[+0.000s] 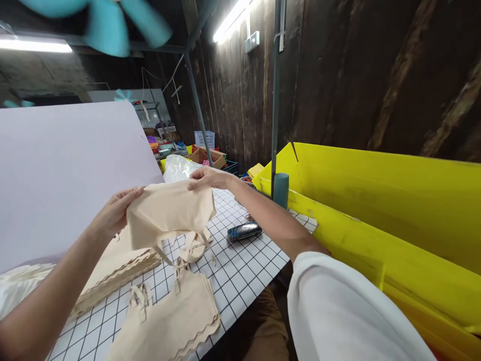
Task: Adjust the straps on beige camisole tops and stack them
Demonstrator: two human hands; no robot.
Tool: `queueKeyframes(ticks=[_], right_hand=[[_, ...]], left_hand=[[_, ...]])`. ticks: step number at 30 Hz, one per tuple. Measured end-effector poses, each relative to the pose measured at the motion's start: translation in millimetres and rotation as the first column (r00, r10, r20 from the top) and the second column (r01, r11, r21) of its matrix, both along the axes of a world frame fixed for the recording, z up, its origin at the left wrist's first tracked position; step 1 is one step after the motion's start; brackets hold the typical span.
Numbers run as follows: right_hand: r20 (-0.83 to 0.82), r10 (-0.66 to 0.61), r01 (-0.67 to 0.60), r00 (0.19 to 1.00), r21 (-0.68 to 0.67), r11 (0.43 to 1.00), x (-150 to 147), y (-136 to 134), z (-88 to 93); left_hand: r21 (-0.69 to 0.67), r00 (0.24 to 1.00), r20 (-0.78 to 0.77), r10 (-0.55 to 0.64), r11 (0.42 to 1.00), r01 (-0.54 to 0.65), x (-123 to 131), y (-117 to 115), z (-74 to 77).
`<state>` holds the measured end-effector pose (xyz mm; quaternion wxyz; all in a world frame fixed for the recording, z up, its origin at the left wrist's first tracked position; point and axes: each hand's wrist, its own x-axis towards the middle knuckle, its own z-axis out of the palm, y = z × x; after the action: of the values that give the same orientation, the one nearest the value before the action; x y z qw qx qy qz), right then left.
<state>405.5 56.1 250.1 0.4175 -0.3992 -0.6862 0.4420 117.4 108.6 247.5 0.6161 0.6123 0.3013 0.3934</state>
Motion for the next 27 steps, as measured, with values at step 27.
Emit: queueKeyframes(ticks=[27], right_hand=[[0.406, -0.196, -0.020, 0.893, 0.470, 0.883, -40.5, 58.0, -12.4]], left_hand=[[0.790, 0.495, -0.584, 0.644, 0.590, 0.164, -124.1, 19.2, -6.4]])
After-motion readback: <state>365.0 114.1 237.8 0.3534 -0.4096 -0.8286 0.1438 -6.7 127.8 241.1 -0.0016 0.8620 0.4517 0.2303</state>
